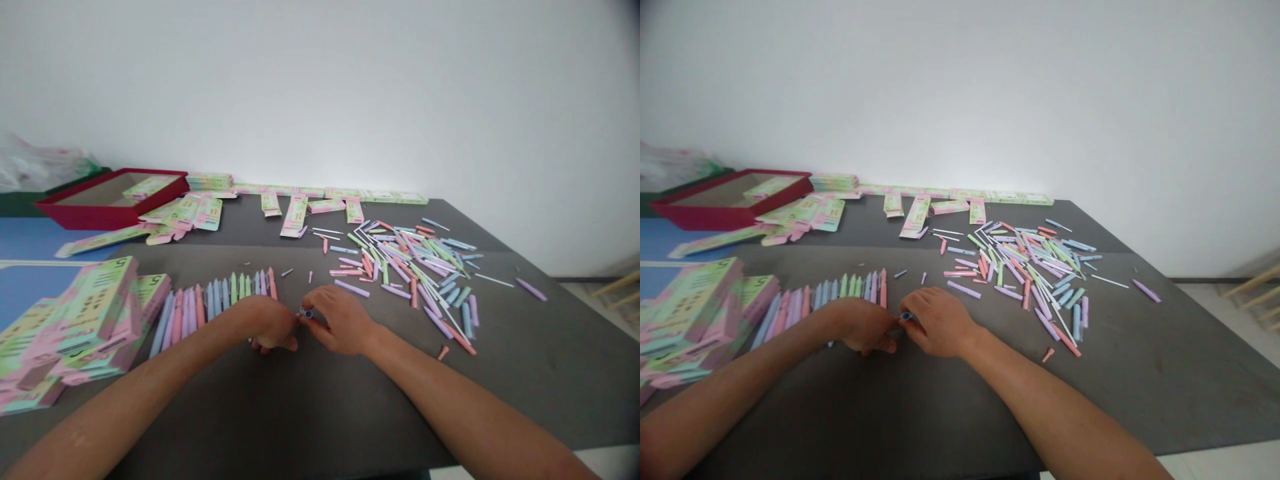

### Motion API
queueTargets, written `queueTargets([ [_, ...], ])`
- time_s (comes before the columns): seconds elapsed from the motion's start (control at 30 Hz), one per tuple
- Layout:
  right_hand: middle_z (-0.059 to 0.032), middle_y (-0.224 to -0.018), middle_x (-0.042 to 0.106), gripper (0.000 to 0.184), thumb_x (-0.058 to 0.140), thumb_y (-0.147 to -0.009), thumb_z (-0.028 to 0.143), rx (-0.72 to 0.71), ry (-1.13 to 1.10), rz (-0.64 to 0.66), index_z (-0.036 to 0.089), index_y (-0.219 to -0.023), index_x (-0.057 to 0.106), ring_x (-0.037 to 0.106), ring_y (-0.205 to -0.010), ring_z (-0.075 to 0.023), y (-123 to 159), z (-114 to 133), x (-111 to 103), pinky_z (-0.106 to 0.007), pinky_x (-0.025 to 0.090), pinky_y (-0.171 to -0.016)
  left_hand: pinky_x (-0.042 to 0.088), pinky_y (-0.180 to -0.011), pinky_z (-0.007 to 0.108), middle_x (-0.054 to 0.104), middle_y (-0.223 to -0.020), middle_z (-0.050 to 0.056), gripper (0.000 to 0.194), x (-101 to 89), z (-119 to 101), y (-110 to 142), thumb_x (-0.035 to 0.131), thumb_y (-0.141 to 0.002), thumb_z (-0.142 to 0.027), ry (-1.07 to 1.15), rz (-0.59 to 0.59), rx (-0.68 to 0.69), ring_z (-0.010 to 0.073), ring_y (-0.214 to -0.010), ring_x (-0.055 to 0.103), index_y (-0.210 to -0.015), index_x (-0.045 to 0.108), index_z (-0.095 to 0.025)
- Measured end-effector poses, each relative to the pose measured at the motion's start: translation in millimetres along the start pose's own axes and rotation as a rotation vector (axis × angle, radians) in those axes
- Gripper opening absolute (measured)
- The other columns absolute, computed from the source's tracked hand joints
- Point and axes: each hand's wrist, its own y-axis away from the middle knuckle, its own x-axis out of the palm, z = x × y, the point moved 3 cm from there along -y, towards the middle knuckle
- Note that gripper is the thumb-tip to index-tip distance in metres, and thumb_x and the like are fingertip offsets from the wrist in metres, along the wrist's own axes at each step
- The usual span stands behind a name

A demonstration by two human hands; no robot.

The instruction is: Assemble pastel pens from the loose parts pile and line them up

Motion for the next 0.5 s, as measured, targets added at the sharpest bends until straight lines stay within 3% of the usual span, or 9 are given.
queueTargets([
  [0.1,-0.0066,-0.090,0.062,0.011,0.055,-0.084,0.024,0.059,-0.073,-0.050,0.019,-0.094,0.052,0.057,-0.084,-0.0204,-0.4,-2.8,-3.2,-0.032,0.042,-0.075,0.046,-0.058,0.030,0.075,-0.081,0.012,0.048,0.1,0.9,-0.4,0.051,-0.089,-0.032,0.018,0.008,0.005,0.0248,-0.070,0.067,-0.135,0.049,-0.017],
  [0.33,0.0011,-0.074,0.056,0.011,0.057,-0.082,0.027,0.395,-0.412,-0.250,0.020,-0.088,0.052,0.053,-0.068,-0.0141,-2.2,-28.0,-5.3,-0.026,0.041,-0.064,0.047,-0.059,0.029,0.076,-0.077,0.010,0.057,-0.5,4.2,-2.7,0.049,-0.090,-0.032,0.035,0.014,0.016,0.0236,-0.070,0.068,-0.144,0.036,-0.019],
  [0.43,0.0054,-0.064,0.049,0.012,0.055,-0.083,0.028,0.486,-0.535,-0.244,0.021,-0.089,0.048,0.048,-0.057,-0.0119,-2.1,-34.1,-0.8,-0.023,0.037,-0.055,0.047,-0.060,0.029,0.076,-0.079,0.010,0.061,-0.6,5.3,-3.6,0.050,-0.089,-0.031,0.027,0.009,0.011,0.0229,-0.070,0.068,-0.146,0.033,-0.020],
  [0.5,0.0056,-0.064,0.050,0.012,0.056,-0.082,0.026,0.455,-0.481,-0.204,0.021,-0.090,0.048,0.048,-0.057,-0.0116,-2.5,-31.2,-0.8,-0.023,0.035,-0.056,0.047,-0.059,0.028,0.076,-0.081,0.011,0.060,-0.6,5.7,-3.8,0.051,-0.089,-0.031,0.020,0.006,0.006,0.0230,-0.072,0.068,-0.145,0.035,-0.020],
])
